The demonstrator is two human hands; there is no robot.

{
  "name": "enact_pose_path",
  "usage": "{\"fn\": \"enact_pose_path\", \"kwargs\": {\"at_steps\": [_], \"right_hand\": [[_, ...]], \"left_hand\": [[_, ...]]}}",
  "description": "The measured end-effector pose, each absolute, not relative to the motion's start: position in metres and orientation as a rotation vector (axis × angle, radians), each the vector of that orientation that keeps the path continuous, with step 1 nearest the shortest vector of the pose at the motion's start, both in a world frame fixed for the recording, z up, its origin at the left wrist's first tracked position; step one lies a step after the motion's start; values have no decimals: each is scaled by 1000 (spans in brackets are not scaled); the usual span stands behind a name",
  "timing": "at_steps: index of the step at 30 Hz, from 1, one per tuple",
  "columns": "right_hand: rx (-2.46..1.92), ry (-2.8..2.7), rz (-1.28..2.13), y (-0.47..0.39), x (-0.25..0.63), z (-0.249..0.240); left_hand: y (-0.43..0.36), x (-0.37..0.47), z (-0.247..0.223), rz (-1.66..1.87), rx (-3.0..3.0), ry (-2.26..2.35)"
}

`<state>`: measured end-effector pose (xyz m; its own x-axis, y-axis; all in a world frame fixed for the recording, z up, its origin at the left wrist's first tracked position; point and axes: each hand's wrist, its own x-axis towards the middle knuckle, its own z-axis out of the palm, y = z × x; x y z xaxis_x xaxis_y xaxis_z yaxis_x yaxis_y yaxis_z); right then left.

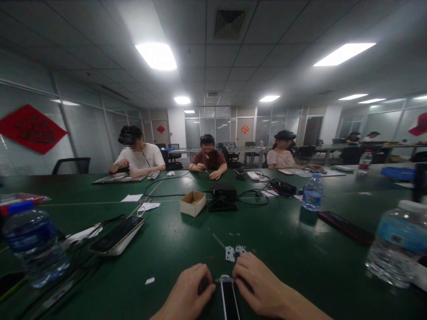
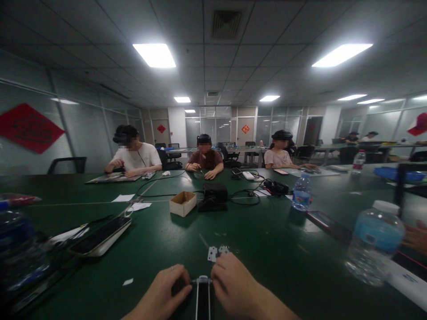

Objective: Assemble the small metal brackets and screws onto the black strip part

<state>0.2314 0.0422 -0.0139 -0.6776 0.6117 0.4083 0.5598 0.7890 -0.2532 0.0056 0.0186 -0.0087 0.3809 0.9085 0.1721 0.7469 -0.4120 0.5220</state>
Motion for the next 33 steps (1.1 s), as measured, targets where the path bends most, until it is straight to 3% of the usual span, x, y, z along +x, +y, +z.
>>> {"fn": "enact_pose_path", "kwargs": {"at_steps": [33], "right_hand": [[-885, -2526, 203, 44, 232, -16]], "left_hand": [[16, 13, -4, 683, 2180, 1447]]}}
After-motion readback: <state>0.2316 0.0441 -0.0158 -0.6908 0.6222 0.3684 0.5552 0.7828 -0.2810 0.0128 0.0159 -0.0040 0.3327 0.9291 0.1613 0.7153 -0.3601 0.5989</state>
